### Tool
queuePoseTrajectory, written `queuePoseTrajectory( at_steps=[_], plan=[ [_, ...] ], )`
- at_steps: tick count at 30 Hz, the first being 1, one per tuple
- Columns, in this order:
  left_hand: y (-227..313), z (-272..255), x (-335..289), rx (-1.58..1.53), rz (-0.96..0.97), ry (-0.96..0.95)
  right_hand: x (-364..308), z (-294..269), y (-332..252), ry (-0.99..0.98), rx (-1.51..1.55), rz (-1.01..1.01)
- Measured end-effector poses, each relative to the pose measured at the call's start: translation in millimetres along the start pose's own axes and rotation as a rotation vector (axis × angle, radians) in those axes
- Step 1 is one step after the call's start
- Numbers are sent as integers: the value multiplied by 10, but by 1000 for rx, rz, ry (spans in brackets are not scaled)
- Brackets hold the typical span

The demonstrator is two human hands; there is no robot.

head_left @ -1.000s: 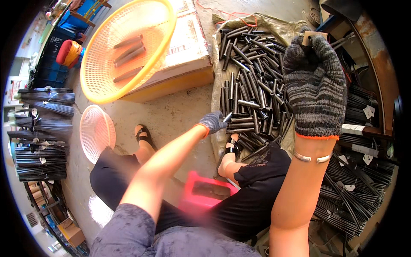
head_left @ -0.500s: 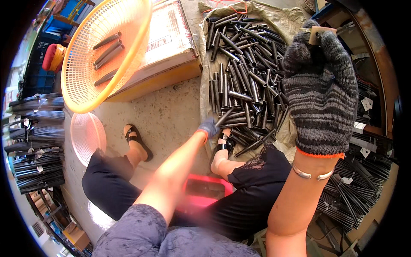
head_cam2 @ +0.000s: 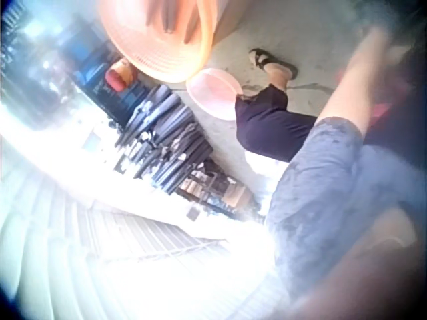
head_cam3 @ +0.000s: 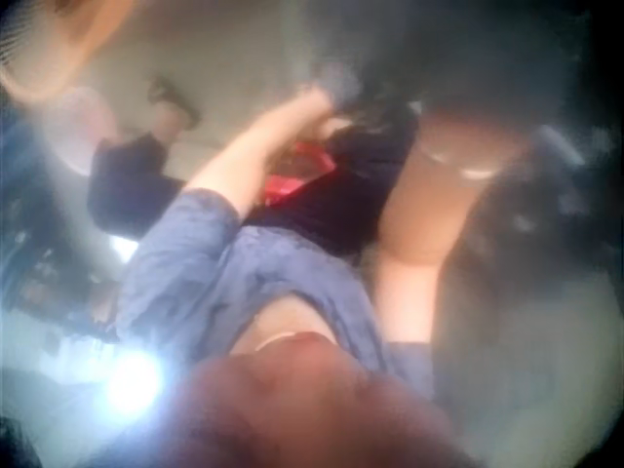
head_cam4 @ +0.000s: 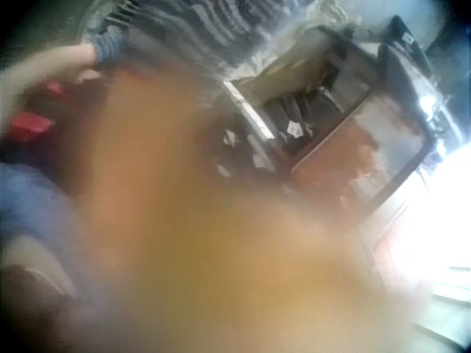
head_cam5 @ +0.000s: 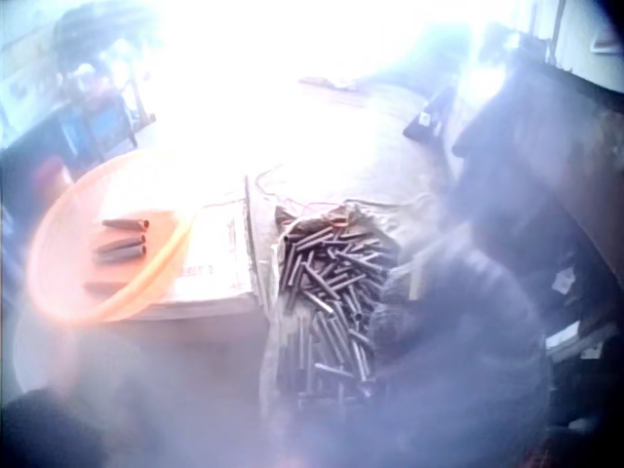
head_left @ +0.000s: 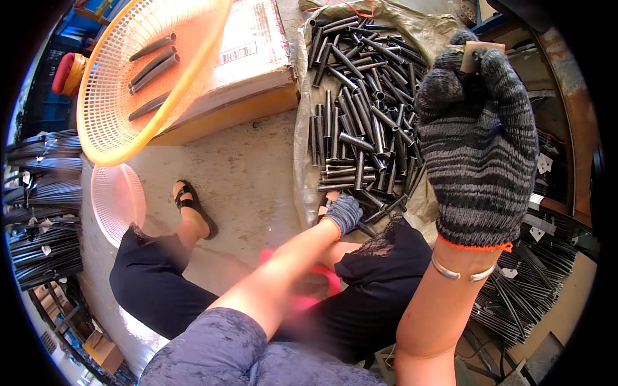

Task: The person picks up metal pipes from a pile on the floor, rubs the ends of the pipes with a small square of abrasive material, and places them into an orange basket.

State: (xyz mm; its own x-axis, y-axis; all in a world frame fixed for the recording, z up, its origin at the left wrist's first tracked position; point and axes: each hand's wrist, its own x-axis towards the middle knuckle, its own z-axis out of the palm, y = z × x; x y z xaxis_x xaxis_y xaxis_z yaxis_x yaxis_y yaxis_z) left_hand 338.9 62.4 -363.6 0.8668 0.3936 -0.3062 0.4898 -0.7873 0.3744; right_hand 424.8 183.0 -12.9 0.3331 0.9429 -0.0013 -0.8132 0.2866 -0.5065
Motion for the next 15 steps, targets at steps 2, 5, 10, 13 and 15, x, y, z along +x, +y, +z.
queuePoseTrajectory(
  at_steps=[2,5,10,13,15],
  plan=[
    [49,165,70,60,-13,1,-8,-34,11,17,-8,24],
    [31,290,119,42,-83,-21,33,-39,-14,35,-16,45],
    [-75,131,14,73,-159,-147,76,-78,-24,59,-17,88],
    [-281,-170,-285,-206,-314,-20,80,-70,4,60,-33,50],
    [-468,-543,-452,-564,-276,-103,105,-72,10,73,-23,70]
  ],
)
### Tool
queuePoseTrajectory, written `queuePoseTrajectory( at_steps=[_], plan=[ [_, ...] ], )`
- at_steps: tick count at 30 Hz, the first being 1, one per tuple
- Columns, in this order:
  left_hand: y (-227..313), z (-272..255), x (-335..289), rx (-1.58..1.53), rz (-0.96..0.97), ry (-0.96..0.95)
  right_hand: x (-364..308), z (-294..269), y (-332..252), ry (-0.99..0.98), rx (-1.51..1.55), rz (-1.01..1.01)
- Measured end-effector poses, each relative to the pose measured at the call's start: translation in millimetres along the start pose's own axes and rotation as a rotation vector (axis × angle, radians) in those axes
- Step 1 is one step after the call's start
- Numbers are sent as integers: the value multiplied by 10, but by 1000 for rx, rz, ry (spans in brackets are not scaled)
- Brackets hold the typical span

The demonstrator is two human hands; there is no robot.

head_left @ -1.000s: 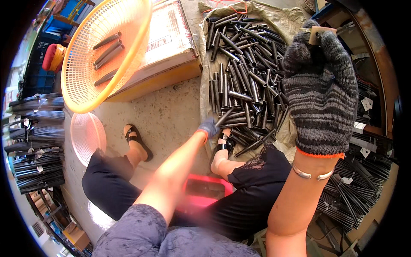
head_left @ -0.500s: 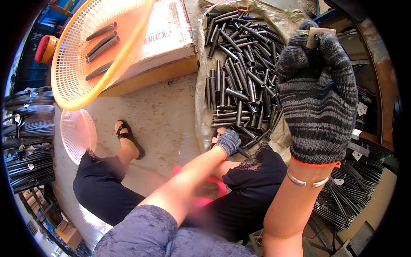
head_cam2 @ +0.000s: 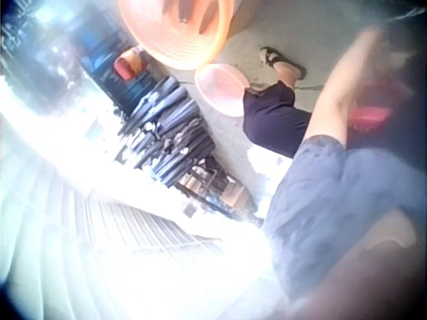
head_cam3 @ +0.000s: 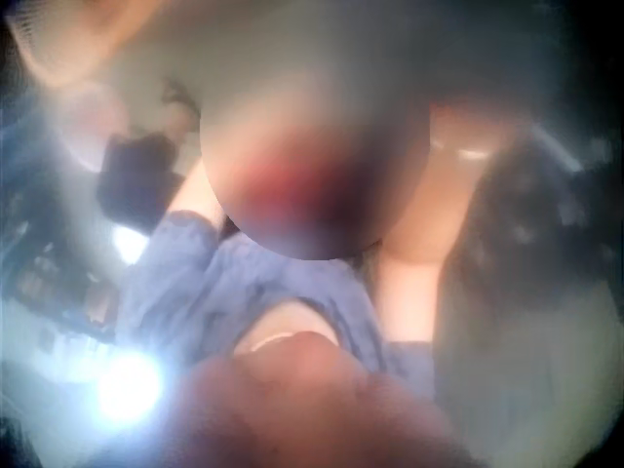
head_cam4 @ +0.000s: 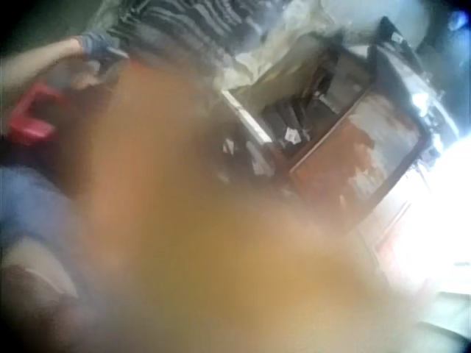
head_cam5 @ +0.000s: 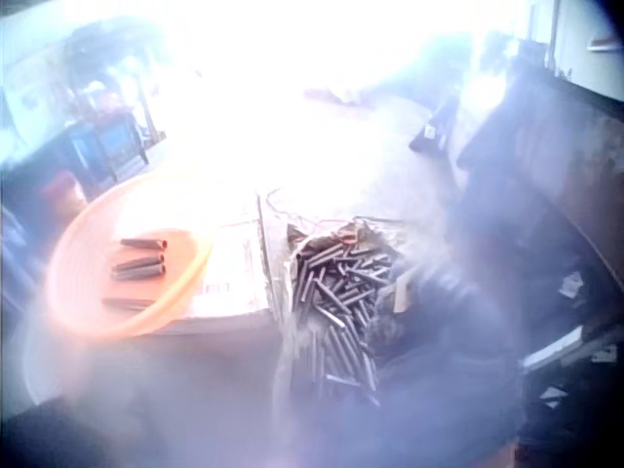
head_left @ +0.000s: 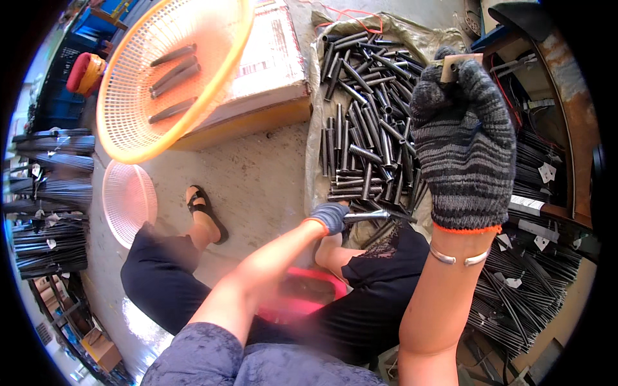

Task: The person picks up metal pipes from a pile on the floor, rubs the ends of the pipes with a small square of abrasive material, and places them into an orange basket.

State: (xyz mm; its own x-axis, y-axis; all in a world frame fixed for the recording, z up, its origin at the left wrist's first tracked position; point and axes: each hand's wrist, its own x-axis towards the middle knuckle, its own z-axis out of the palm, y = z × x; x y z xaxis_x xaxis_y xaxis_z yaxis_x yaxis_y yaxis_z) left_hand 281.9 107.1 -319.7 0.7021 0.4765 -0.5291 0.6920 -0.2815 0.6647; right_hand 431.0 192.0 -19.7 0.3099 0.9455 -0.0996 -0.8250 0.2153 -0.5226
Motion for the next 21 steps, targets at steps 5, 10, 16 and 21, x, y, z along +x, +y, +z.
queuePoseTrajectory(
  at_steps=[5,10,16,21],
  plan=[
    [29,-1022,-746,-1028,43,67,43,149,82,-88,30,56],
    [452,-1886,-1526,-1210,135,173,12,537,340,-302,-480,-8],
    [489,-2318,-2203,-1115,224,218,-261,992,908,-566,-568,233],
    [395,-2616,-2581,-911,124,324,-442,1288,1380,-827,-503,231]
  ],
)
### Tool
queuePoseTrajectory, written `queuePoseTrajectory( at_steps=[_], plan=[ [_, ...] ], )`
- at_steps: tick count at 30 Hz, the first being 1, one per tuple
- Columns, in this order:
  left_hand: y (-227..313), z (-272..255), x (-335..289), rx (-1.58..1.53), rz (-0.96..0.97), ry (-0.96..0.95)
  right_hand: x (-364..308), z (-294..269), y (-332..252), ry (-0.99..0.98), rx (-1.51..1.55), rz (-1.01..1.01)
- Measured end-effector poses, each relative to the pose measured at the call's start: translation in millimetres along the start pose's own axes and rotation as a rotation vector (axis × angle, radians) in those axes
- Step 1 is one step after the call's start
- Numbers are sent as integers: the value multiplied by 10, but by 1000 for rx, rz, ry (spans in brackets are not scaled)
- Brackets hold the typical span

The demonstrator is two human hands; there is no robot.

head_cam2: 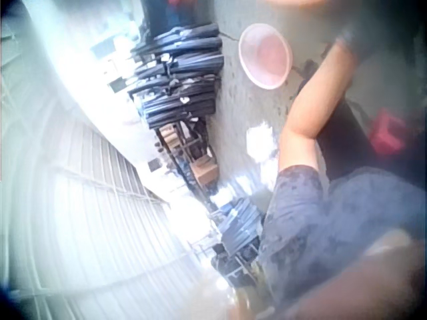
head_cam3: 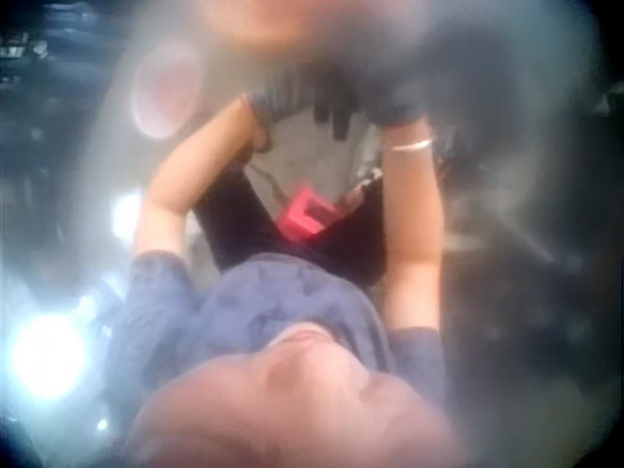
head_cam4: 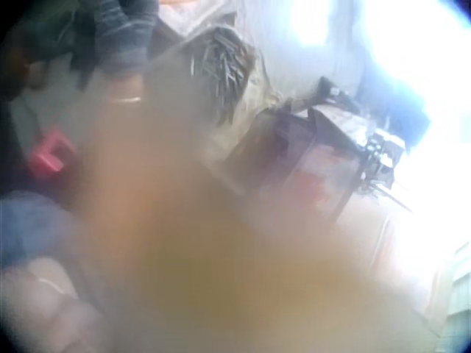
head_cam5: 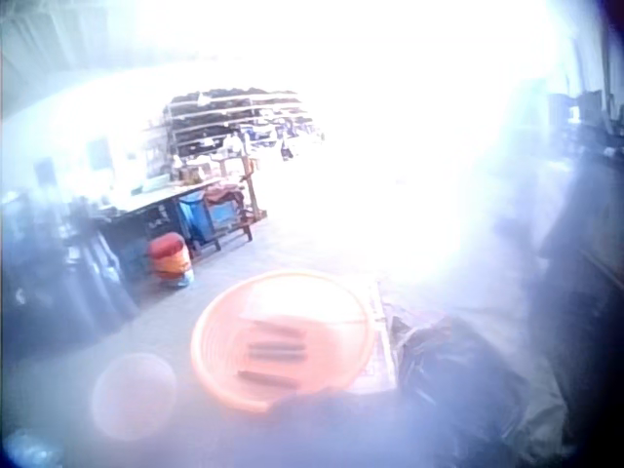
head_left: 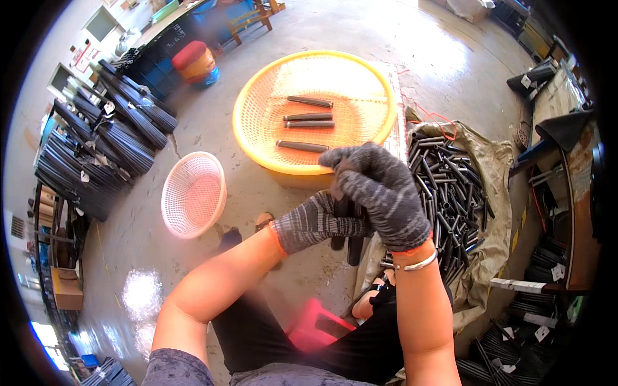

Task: The person picks up metal pipes from a pile on the floor, rubs the ends of the pipes with a small square of abrasive material, and places them into an orange basket.

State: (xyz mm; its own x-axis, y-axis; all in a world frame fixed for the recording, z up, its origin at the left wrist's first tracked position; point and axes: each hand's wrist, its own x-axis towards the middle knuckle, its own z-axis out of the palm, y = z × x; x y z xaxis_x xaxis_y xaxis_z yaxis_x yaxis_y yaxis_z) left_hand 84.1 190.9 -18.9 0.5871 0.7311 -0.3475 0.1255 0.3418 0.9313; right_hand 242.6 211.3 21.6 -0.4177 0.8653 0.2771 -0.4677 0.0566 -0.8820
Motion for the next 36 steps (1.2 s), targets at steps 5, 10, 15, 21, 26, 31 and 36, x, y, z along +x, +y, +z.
queuePoseTrajectory(
  at_steps=[5,10,15,21,26,31,36],
  plan=[
    [50,-181,-228,-217,97,162,133,-181,-186,145,28,-55],
    [127,-251,-296,52,310,313,135,-115,-25,3,-245,69],
    [119,-398,-418,-52,134,228,193,-106,146,-58,-388,52],
    [72,-453,-494,76,133,262,217,-90,290,-87,-465,12],
    [82,-462,-502,164,113,241,154,-96,354,-103,-552,-99],
    [91,-394,-468,194,72,204,101,-83,291,-82,-658,-120],
    [128,-284,-446,29,80,208,63,-84,240,-69,-681,-167]
  ],
)
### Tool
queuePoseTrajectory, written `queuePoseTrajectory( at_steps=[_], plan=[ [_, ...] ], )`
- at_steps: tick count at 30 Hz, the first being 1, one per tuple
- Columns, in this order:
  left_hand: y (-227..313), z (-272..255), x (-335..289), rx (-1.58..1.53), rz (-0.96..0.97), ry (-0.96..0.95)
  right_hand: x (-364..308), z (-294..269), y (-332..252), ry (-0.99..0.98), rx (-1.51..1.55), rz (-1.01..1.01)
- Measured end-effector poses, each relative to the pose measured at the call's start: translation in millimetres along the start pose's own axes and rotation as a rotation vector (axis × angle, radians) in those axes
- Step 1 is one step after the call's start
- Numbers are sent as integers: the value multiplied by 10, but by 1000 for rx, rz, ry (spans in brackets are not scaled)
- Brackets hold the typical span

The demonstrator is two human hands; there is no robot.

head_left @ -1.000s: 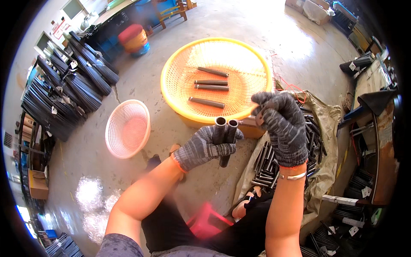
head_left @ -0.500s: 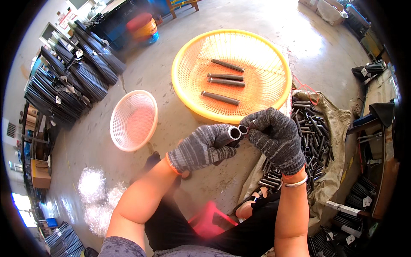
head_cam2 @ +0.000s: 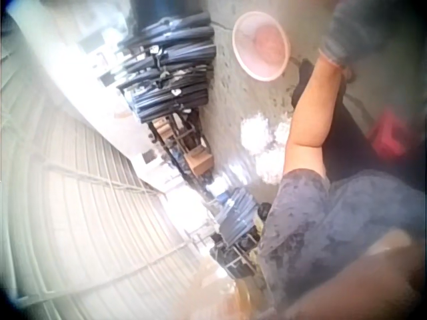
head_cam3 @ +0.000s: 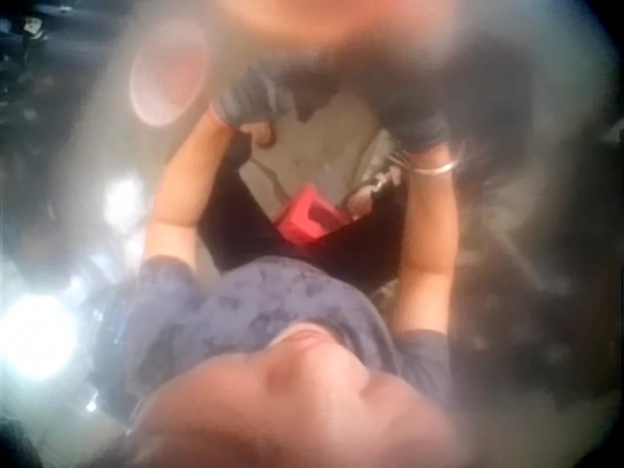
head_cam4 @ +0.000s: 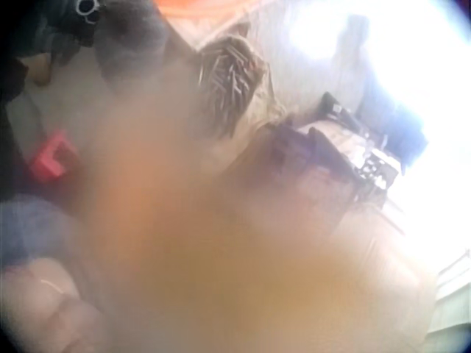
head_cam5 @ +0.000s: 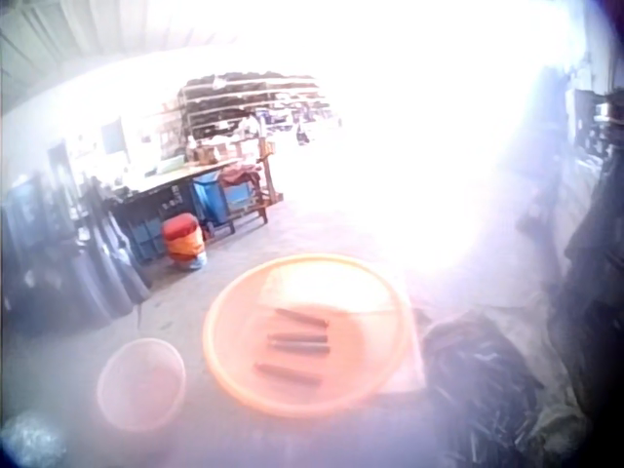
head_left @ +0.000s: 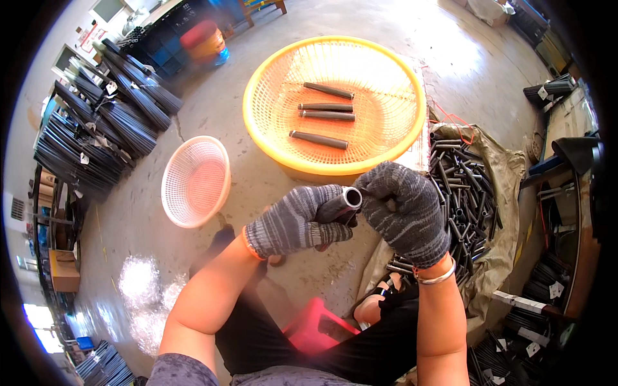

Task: The person picks up metal pipes from a pile on the floor, rubs the ends of the pipes with a small square of abrasive material, and places them into an orange basket.

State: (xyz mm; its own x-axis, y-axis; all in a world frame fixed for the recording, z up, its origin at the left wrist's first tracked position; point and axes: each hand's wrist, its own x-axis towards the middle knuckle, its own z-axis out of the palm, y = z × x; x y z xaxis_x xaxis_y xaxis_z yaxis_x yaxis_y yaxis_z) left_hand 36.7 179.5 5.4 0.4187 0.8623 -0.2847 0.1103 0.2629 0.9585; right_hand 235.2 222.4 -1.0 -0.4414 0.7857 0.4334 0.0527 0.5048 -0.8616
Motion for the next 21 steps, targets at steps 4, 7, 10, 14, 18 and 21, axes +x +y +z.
queuePoseTrajectory(
  at_steps=[4,7,10,14,18,21],
  plan=[
    [66,22,34,39,-98,-101,-44,-76,-50,-5,-10,15],
    [72,12,65,75,-47,-242,-66,-130,-3,53,-92,-27],
    [-52,6,104,10,-65,-336,-78,-183,73,159,-26,-17],
    [-74,-17,118,-131,-106,-335,-50,-281,107,358,263,-31],
    [-176,-36,91,-269,-147,-275,-38,-466,133,342,351,257],
    [-222,-36,121,-254,-104,-250,-67,-502,320,392,271,280]
  ],
)
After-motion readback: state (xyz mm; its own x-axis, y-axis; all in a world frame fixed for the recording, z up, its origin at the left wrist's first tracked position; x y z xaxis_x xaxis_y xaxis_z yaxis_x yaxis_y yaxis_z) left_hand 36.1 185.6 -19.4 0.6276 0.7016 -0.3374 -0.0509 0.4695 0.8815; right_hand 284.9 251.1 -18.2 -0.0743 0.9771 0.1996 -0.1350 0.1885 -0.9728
